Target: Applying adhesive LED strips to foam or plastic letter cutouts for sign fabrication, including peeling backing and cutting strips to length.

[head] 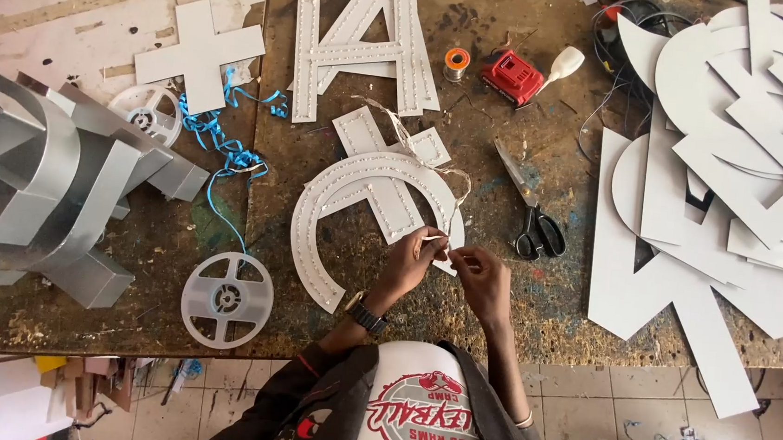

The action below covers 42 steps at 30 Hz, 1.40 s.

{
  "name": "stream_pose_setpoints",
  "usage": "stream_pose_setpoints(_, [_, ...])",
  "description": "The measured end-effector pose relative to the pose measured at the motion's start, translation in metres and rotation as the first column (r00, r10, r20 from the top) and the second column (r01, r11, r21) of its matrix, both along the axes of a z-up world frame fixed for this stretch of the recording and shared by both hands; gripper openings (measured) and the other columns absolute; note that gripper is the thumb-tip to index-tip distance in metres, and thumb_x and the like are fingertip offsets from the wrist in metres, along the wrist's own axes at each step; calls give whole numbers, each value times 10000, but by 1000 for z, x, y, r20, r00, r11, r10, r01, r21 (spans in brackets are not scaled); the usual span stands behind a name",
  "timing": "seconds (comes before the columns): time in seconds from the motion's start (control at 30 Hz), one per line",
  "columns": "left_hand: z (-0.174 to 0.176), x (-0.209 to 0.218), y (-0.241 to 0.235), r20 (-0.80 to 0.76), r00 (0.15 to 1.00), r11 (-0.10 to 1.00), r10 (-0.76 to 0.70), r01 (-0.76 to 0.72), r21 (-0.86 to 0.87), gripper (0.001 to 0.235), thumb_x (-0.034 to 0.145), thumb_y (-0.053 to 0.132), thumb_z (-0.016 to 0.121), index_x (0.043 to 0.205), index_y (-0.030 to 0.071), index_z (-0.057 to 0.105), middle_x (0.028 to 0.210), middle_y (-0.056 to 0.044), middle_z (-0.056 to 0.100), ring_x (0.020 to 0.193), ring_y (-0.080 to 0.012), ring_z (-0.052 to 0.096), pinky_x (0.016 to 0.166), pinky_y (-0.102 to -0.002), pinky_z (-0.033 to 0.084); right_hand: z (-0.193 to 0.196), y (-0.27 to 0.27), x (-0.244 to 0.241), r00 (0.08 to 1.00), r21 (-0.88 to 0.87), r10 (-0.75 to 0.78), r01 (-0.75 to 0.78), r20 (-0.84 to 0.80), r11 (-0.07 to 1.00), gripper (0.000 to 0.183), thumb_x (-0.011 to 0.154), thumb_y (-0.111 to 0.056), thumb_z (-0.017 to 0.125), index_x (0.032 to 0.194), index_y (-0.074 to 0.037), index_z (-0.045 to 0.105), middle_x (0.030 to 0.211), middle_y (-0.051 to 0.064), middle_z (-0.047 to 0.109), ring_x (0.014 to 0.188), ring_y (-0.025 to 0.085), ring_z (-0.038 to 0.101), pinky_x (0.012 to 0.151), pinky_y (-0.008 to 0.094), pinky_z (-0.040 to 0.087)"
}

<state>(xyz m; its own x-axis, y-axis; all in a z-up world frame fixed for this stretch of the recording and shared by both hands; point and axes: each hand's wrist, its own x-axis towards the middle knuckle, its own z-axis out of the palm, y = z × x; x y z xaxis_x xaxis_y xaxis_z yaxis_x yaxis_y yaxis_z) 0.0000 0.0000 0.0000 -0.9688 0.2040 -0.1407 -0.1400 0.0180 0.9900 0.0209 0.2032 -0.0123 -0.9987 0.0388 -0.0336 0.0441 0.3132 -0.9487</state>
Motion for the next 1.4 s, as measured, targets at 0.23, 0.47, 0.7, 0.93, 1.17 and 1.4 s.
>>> stream_pose_setpoints(0.23, [-27, -5, 2, -120, 993, 976, -8, -19, -218, 148, 1193, 163, 645, 1232, 42, 720, 795, -90, 803, 794, -195, 806, 762, -327, 585, 6, 19, -3, 997, 26, -65, 66, -45, 997, 174, 1090, -236, 849, 1103, -62, 851, 995, 186, 832, 988, 357, 846, 913, 538, 685])
stream_pose_setpoints(0.47, [-7, -21, -67, 81, 973, 976, 216, -217, 3, 192, 1175, 215, 566, 1252, 47, 621, 873, -95, 661, 786, -219, 719, 780, -374, 628, 17, 103, -16, 959, 266, -222, 263, -174, 927, 118, 1159, -120, 777, 1168, -5, 800, 1070, 225, 796, 1025, 386, 814, 868, 527, 678])
stream_pose_setpoints(0.7, [17, -58, -103, 212, 914, 872, 346, -397, 286, 86, 1166, 157, 557, 1161, 90, 610, 982, -16, 574, 858, -180, 733, 851, -356, 687, 36, 88, -47, 950, 358, -206, 281, -235, 890, 142, 1137, -178, 808, 1149, -39, 827, 999, 202, 803, 1020, 427, 812, 874, 589, 663])
stream_pose_setpoints(0.93, [7, -81, -147, 396, 894, 617, 212, -437, 655, 62, 1107, 119, 675, 1073, 69, 659, 967, -10, 578, 881, -184, 677, 805, -318, 613, 32, 63, -68, 956, 313, -238, 281, -169, 907, 130, 1156, -224, 775, 1184, -107, 824, 932, 144, 829, 917, 382, 796, 849, 541, 598])
stream_pose_setpoints(1.17, [46, -73, -239, 403, 877, 216, 263, -461, 861, 134, 1048, -2, 679, 1176, 32, 662, 1031, -30, 560, 983, -205, 569, 829, -301, 519, 15, 104, -81, 919, 322, -314, 379, -238, 867, 140, 1188, -270, 824, 1141, -138, 831, 904, 100, 819, 827, 318, 781, 852, 460, 590])
stream_pose_setpoints(1.4, [43, -95, -361, 308, 739, 28, 600, -403, 915, 77, 1087, -73, 656, 1023, -48, 691, 1005, -156, 720, 1005, -279, 713, 996, -389, 659, 8, 157, -96, 778, 314, -481, 612, -405, 726, 82, 1200, -160, 822, 1123, -153, 796, 886, 37, 795, 793, 266, 793, 844, 431, 581])
